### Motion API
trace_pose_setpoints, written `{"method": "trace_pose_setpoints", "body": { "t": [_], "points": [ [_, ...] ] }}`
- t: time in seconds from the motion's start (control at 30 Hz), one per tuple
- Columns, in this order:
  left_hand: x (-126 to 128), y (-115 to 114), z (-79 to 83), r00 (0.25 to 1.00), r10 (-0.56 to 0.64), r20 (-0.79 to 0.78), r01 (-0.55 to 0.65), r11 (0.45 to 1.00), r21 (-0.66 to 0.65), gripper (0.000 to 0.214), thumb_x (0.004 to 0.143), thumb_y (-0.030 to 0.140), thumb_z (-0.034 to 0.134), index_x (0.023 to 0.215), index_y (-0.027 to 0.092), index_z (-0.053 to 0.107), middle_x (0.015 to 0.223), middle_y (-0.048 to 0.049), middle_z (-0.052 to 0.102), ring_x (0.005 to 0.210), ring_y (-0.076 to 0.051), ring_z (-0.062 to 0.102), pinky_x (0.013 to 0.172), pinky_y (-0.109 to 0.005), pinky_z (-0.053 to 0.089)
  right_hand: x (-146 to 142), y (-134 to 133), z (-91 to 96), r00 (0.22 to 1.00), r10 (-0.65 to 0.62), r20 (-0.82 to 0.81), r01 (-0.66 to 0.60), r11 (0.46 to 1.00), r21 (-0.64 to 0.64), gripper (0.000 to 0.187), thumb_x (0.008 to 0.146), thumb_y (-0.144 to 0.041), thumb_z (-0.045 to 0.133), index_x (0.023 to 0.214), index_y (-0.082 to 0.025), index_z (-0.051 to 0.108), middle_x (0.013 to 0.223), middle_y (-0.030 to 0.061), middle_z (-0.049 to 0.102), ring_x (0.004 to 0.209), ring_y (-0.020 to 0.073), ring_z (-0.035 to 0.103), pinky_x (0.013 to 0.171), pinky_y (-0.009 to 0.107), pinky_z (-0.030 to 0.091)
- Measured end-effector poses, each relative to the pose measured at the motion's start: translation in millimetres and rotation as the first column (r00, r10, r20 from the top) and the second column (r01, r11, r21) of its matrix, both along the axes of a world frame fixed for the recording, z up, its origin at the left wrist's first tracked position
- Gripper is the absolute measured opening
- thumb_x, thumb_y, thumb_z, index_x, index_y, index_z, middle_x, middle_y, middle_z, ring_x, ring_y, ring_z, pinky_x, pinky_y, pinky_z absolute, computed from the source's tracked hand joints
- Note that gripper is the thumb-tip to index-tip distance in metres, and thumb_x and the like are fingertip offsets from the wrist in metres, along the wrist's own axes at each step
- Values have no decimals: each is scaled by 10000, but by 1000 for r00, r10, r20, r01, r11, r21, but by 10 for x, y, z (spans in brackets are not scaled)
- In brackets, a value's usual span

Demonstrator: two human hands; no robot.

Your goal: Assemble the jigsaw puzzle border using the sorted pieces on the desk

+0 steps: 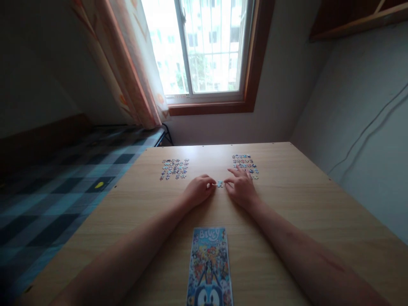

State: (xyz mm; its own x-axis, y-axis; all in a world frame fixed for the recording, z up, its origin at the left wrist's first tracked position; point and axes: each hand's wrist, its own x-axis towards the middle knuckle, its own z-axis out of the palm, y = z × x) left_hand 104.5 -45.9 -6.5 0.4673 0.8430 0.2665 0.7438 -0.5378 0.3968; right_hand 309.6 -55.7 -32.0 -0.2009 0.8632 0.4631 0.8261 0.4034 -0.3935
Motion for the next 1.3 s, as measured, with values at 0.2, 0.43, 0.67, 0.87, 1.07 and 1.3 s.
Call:
{"method": "trace_pose_setpoints", "body": {
  "t": [0.2, 0.43, 0.67, 0.87, 1.07, 1.3],
  "points": [
    [20, 2, -9, 999, 27, -23, -27, 1000, -6, 215, 889, 198, 567, 905, 194, 781, 932, -66, 709, 760, -163, 661, 780, -274, 529, -9, -2, 1, 999, -15, 41, 16, 1000, -16, 192, 857, -302, 607, 886, -267, 794, 1374, 67, 591, 1408, 348, 371, 1129, 654, 236],
    [22, -16, -7, 999, 34, -22, -34, 999, 0, 235, 899, 208, 549, 906, 199, 784, 935, -73, 709, 750, -166, 662, 757, -281, 530, -19, 7, -10, 999, -10, 48, 11, 1000, -27, 189, 857, -300, 608, 869, -276, 795, 1366, 67, 598, 1402, 356, 379, 1116, 667, 250],
    [13, -25, -6, 999, 18, -35, -18, 1000, 5, 226, 890, 194, 554, 892, 205, 780, 924, -57, 701, 747, -161, 657, 757, -273, 527, -22, 4, -27, 998, -12, 65, 13, 1000, -12, 187, 857, -293, 610, 882, -279, 795, 1375, 59, 593, 1405, 347, 376, 1123, 655, 253],
    [21, -77, 68, 980, 45, -195, -41, 999, 22, 264, 940, 223, 478, 916, 183, 738, 983, -92, 676, 790, -182, 647, 757, -303, 518, 16, 26, -39, 999, -5, 45, 5, 1000, 2, 196, 860, -304, 605, 877, -266, 796, 1363, 68, 599, 1401, 345, 380, 1124, 640, 262],
    [61, -206, 187, 860, 267, -435, -250, 963, 97, 311, 919, 314, 519, 1123, 128, 661, 1124, -199, 638, 1070, -323, 557, 855, -427, 487, 49, 59, -65, 1000, 7, -11, -7, 999, 35, 195, 854, -266, 597, 891, -257, 788, 1339, 65, 616, 1389, 329, 401, 1138, 628, 252],
    [-42, -207, 92, 793, 380, -476, -396, 916, 71, 611, 928, 521, 436, 1389, 135, 544, 1492, -250, 434, 1347, -541, 336, 1053, -750, 129, 41, 49, -50, 1000, 22, -15, -22, 999, 46, 200, 857, -254, 583, 892, -260, 780, 1341, 60, 615, 1401, 318, 394, 1149, 631, 228]
  ]
}}
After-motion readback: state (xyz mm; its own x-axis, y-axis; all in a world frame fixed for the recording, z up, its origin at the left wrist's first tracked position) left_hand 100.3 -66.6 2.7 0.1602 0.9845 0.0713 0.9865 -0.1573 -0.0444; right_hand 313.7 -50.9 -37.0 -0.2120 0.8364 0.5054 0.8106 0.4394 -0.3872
